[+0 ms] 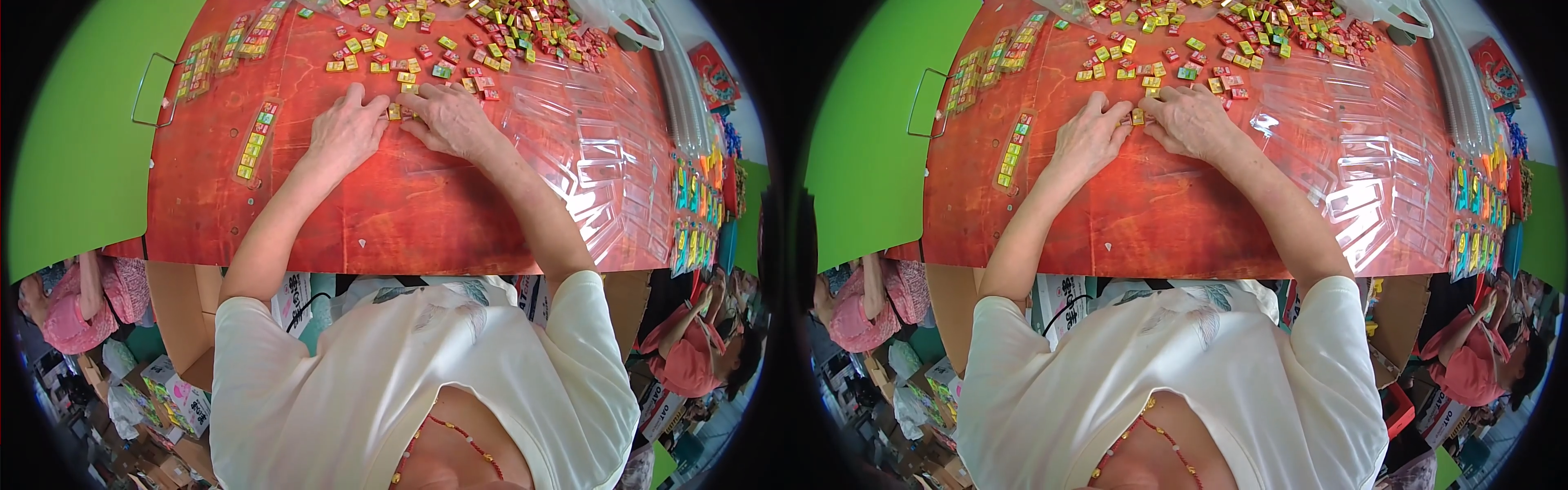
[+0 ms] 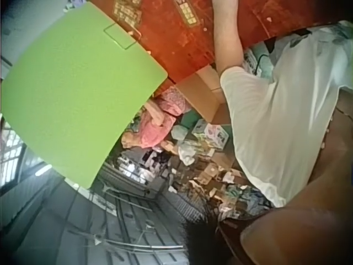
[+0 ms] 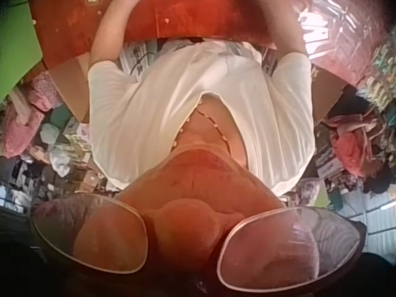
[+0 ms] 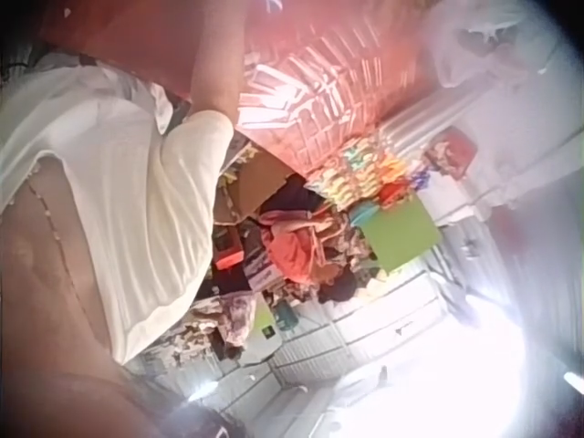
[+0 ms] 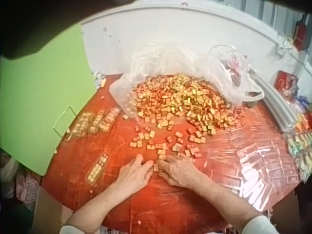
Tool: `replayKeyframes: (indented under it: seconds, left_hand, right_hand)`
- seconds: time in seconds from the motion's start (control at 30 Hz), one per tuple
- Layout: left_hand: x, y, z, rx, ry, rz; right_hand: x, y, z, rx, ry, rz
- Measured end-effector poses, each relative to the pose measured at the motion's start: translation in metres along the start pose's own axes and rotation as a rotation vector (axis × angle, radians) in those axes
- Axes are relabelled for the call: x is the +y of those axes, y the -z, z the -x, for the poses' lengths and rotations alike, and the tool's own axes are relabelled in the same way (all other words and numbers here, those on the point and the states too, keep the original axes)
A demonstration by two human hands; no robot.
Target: Arranging small colored toy components into rows and sliding them into clear plastic containers at a production workbench.
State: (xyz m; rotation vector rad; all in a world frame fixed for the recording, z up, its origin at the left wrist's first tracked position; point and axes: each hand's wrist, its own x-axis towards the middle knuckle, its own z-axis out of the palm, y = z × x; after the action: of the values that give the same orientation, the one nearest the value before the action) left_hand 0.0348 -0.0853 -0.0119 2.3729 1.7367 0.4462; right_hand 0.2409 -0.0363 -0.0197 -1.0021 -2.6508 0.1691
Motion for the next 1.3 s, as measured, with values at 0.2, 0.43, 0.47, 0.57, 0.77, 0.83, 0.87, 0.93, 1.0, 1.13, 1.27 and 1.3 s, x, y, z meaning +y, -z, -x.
replayKeyframes:
  seconds: [0.2,0.43,0.47,0.57,0.77,0.83,0.87,0.93,1.0,1.13,1.27,1.3]
  left_hand:
    - [0.006,0.003,0.003,-0.014,-0.002,0.02]
    - [0.063,0.006,0.026,-0.028,-0.036,0.143]
    - [0.07,0.001,0.028,-0.033,-0.062,0.152]
    - [0.08,-0.017,0.027,0.023,-0.165,0.124]
    - [0.073,-0.008,0.038,0.076,-0.107,0.183]
    - [0.065,-0.009,0.041,0.054,-0.043,0.162]
    - [0.065,-0.011,0.04,0.054,-0.045,0.162]
    - [0.067,-0.017,0.037,0.077,-0.155,0.068]
    - [0.071,-0.029,0.038,0.034,-0.153,0.036]
    - [0.066,-0.038,0.04,-0.078,-0.132,-0.012]
    - [0.062,-0.045,0.041,-0.042,-0.172,-0.061]
    - [0.062,-0.045,0.041,-0.042,-0.17,-0.061]
  right_hand:
    - [-0.001,0.006,0.004,0.064,-0.005,-0.001]
    - [-0.013,0.053,0.06,-0.048,-0.122,-0.086]
    - [-0.011,0.054,0.071,-0.067,-0.112,-0.051]
    - [-0.006,0.05,0.089,-0.076,-0.099,-0.027]
    - [-0.003,0.051,0.101,-0.015,-0.183,-0.164]
    - [-0.002,0.051,0.102,-0.019,-0.214,-0.187]
    - [0.0,0.047,0.101,-0.03,-0.234,-0.175]
    - [-0.001,0.042,0.101,-0.041,-0.257,-0.159]
    - [-0.003,0.038,0.097,0.038,-0.198,-0.06]
    - [-0.013,0.035,0.089,0.062,-0.203,0.025]
    - [-0.028,0.029,0.072,0.072,-0.206,0.034]
    - [-0.028,0.027,0.069,0.06,-0.19,0.064]
